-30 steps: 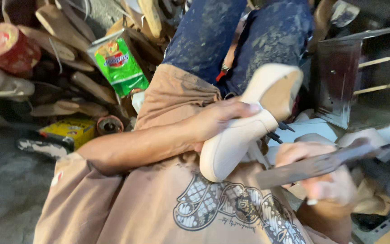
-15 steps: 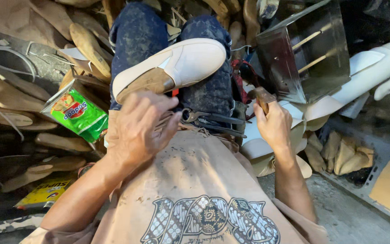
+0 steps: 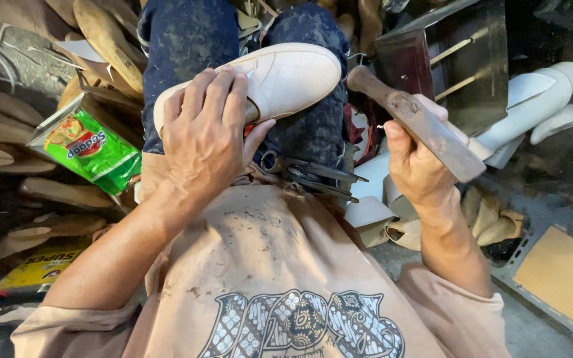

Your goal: The person assembles a shoe by hammering the upper material onto a shoe last and then uses pliers to pull and secure the edges.

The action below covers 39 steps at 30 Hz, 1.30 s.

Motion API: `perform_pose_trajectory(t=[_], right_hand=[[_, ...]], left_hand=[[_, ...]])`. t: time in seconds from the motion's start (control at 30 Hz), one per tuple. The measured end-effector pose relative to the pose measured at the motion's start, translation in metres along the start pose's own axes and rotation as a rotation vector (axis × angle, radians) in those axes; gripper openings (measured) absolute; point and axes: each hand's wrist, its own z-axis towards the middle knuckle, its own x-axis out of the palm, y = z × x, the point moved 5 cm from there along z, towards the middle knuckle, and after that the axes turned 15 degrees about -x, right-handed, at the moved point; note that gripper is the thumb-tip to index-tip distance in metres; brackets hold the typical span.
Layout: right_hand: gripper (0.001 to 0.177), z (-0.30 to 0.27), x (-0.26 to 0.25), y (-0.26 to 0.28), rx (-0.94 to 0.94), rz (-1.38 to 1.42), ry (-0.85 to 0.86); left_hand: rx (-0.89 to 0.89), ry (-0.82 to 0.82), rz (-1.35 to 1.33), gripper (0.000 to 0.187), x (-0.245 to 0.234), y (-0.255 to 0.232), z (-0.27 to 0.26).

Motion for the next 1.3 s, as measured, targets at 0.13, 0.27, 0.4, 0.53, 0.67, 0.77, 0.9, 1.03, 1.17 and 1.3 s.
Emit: perform_pose_trajectory(t=[0.13,0.27,0.4,0.53,0.67,0.77,0.9,1.03,1.17,1.3], right_hand=[[0.033,0.030,0.011,0.003,-0.140,0.093,-0.105],[0.034,0.033,0.013,-0.008,-0.163,-0.060,-0.017],[0.025,0.040,0.030,-0.004,-0.129,0.024,0.071],[0.027,0.050,0.020,-0.003,-0.132,0.054,-0.013],[0.033,0.048,0.028,-0.006,-0.067,0.093,-0.018],[0.031,0.050,0.020,0.001,-0.017,0.108,-0.044],[0.027,0.021,0.052,0.022,0.134,0.320,-0.129],[0.031,0.008,0.058,0.035,0.172,0.256,-0.089],[0.032,-0.004,0.067,0.044,0.194,0.204,-0.250],[0.031,0.005,0.058,0.040,0.253,0.348,-0.268]], left_hand=[[-0.009,-0.020,-0.003,0.065,0.000,0.000,-0.001],[-0.021,-0.004,0.034,0.065,0.003,0.001,-0.002],[-0.005,0.008,0.023,0.063,0.004,0.002,-0.003],[-0.012,0.020,0.021,0.063,0.003,0.002,0.000],[-0.001,0.009,0.010,0.061,0.002,0.002,-0.001],[-0.015,-0.022,0.016,0.058,-0.001,0.001,0.005],[-0.028,-0.020,-0.035,0.054,-0.004,0.001,0.007],[-0.017,-0.011,-0.013,0.054,-0.003,0.001,0.006],[-0.027,-0.010,-0.009,0.054,0.000,0.001,0.003],[-0.035,-0.021,-0.002,0.053,0.001,-0.002,0.001]])
